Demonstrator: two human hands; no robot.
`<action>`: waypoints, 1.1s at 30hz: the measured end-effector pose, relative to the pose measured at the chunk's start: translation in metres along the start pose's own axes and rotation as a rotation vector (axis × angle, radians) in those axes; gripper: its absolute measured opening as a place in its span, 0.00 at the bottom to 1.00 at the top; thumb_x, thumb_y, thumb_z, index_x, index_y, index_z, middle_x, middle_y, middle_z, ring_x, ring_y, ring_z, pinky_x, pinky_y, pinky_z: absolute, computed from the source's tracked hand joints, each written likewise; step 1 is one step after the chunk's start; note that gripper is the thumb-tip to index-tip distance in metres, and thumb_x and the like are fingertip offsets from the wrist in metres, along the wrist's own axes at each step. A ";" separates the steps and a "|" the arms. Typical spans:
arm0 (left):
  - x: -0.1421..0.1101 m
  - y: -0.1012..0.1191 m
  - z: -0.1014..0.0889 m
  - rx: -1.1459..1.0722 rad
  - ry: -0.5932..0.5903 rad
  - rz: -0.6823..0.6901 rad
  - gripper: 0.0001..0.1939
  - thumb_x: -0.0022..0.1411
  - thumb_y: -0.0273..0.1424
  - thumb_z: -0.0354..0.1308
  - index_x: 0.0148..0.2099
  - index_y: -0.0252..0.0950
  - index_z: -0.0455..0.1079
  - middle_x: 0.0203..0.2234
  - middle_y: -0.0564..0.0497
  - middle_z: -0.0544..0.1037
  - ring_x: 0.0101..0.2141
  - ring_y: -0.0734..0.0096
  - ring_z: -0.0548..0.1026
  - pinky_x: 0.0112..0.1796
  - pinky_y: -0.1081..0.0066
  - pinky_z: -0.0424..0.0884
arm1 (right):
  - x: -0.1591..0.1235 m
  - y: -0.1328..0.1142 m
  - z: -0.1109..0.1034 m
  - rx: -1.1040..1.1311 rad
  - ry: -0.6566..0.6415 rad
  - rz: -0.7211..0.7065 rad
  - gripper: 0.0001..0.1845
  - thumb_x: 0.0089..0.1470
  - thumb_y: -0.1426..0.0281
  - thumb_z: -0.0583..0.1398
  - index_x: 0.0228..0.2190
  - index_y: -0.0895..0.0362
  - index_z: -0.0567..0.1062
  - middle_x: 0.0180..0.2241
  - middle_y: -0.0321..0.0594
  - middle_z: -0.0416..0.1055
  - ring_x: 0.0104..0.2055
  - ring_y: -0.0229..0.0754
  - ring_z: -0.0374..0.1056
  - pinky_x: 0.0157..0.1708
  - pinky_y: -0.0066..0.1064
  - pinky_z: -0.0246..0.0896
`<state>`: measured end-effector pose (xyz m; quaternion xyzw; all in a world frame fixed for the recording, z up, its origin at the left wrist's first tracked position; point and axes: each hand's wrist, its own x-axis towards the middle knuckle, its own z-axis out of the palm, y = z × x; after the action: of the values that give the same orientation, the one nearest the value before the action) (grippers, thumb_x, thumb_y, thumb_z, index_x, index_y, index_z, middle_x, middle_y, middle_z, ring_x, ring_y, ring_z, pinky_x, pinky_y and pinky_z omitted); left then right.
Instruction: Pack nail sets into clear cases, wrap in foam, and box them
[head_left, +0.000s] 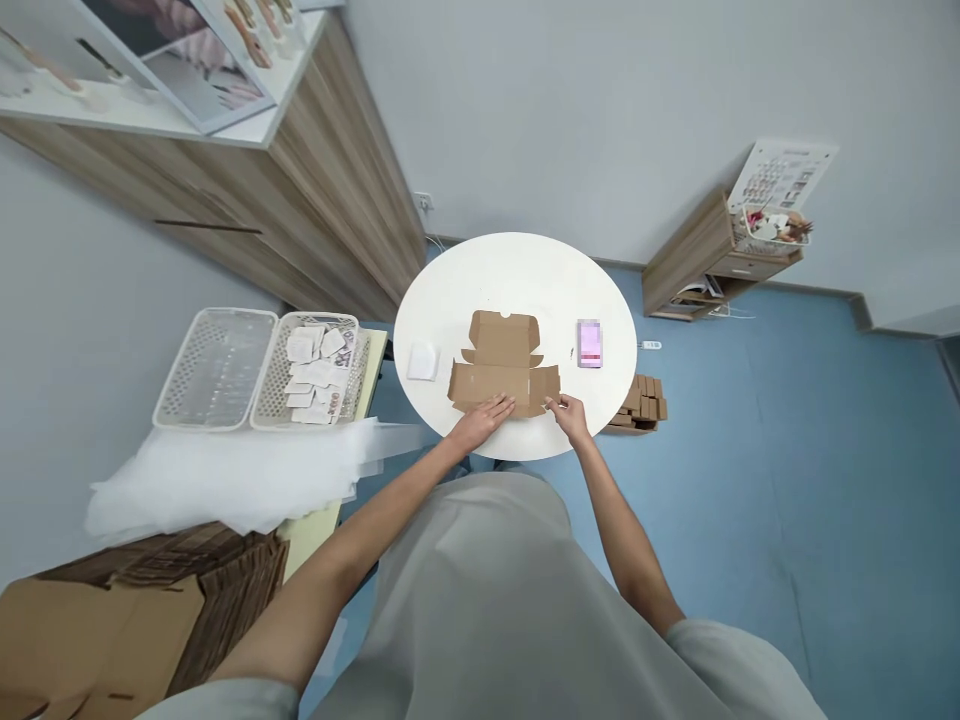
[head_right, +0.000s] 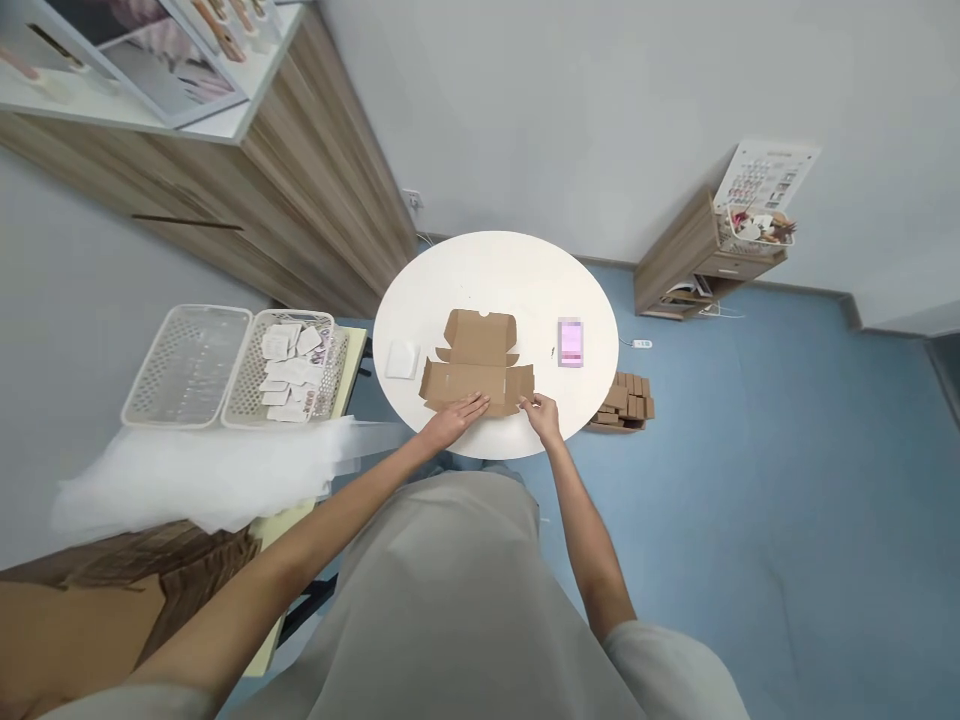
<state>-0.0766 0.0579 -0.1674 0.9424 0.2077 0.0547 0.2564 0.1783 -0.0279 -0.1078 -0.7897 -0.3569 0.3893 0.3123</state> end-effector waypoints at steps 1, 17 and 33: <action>0.004 -0.002 0.008 -0.001 -0.044 -0.012 0.31 0.74 0.18 0.41 0.74 0.32 0.65 0.71 0.37 0.70 0.74 0.64 0.62 0.72 0.52 0.62 | 0.003 0.010 0.004 0.006 0.000 0.024 0.29 0.56 0.42 0.58 0.27 0.55 0.76 0.26 0.42 0.77 0.30 0.44 0.68 0.31 0.30 0.63; -0.003 -0.024 0.060 -0.015 -0.208 -0.173 0.39 0.66 0.15 0.41 0.78 0.24 0.57 0.72 0.26 0.65 0.73 0.50 0.65 0.70 0.46 0.65 | 0.026 0.062 0.021 -0.216 0.045 0.280 0.28 0.57 0.55 0.65 0.52 0.61 0.82 0.51 0.54 0.80 0.52 0.53 0.77 0.51 0.36 0.71; -0.032 -0.033 0.044 -0.137 -0.169 -0.470 0.27 0.71 0.16 0.45 0.67 0.29 0.72 0.69 0.33 0.71 0.69 0.56 0.70 0.68 0.56 0.68 | 0.097 -0.018 0.083 -0.485 -0.181 0.055 0.45 0.63 0.64 0.64 0.75 0.58 0.56 0.67 0.58 0.62 0.58 0.54 0.73 0.57 0.39 0.69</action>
<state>-0.1081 0.0499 -0.2217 0.8499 0.3945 -0.0715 0.3419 0.1457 0.0777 -0.1735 -0.8127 -0.4448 0.3698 0.0697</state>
